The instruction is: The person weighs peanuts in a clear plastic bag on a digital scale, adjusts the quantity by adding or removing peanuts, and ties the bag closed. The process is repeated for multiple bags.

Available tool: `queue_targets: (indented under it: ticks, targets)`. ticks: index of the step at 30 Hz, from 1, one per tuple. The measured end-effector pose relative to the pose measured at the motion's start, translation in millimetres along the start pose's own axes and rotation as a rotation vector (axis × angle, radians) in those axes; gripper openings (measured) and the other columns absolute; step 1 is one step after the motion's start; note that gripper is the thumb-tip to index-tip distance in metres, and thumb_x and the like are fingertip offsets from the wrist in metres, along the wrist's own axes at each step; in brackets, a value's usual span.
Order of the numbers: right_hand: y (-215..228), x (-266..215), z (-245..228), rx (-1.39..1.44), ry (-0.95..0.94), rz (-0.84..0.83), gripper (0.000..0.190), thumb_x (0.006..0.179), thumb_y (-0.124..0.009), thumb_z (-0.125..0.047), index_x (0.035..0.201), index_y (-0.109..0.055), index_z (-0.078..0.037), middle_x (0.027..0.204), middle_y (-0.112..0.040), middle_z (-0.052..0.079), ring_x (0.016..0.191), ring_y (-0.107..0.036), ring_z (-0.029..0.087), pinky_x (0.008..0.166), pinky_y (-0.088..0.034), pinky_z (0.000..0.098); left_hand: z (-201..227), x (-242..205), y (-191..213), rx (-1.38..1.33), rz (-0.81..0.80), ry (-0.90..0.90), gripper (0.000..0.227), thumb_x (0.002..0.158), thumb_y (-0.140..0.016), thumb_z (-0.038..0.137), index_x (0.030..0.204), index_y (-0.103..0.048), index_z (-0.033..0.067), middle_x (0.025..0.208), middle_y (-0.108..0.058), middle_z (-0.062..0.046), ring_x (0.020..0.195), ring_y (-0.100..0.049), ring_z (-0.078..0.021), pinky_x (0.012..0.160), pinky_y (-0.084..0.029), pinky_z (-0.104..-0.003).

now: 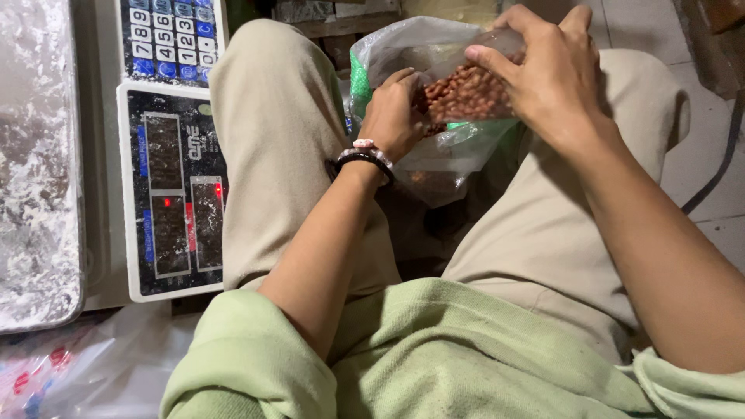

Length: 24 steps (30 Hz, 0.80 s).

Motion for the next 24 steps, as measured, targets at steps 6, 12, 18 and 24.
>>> queue_targets:
  ticks: [6,12,18,24]
  targets:
    - [1,-2,-12,0.007,0.034,0.015,0.041,0.096,-0.082,-0.044,0.12,-0.071,-0.012,0.125,-0.049,0.03,0.094,-0.065,0.048,0.089,-0.053,0.0572,-1,-2,-1,-0.016,0.029,-0.033,0.065,0.065,-0.07,-0.008,0.129,-0.059,-0.0091,0.143,-0.056,-0.025,0.129,-0.056,-0.0421,0.11,-0.046,-0.043]
    - [1,-4,-20,-0.02,0.134,0.101,0.041,0.092,-0.086,-0.038,0.118,-0.073,-0.009,0.123,-0.051,0.032,0.101,-0.061,0.049,0.086,-0.051,0.0584,-4,-3,-2,-0.035,0.051,-0.022,0.063,0.063,-0.072,-0.007,0.125,-0.06,-0.0101,0.141,-0.056,-0.025,0.127,-0.055,-0.0427,0.109,-0.046,-0.043]
    - [0,-6,-26,-0.052,0.282,0.181,0.04,0.094,-0.089,-0.037,0.118,-0.074,-0.009,0.115,-0.061,0.03,0.105,-0.059,0.049,0.086,-0.048,0.0576,-7,-3,-1,-0.048,0.095,0.004,0.054,0.07,-0.069,-0.01,0.123,-0.064,-0.0065,0.142,-0.058,-0.023,0.129,-0.058,-0.041,0.11,-0.048,-0.042]
    - [4,-6,-36,-0.057,0.347,0.18,0.037,0.093,-0.087,-0.036,0.116,-0.074,-0.01,0.109,-0.069,0.02,0.104,-0.06,0.044,0.086,-0.046,0.0567,-8,-4,2,-0.049,0.101,0.08,0.062,0.067,-0.067,-0.012,0.129,-0.06,-0.006,0.143,-0.056,-0.023,0.128,-0.057,-0.0409,0.111,-0.045,-0.042]
Point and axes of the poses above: each hand's wrist, its own x-axis towards the middle knuckle, its own y-axis out of the back of the hand, z = x × y, the point moved 4 cm from there along x, towards the middle knuckle
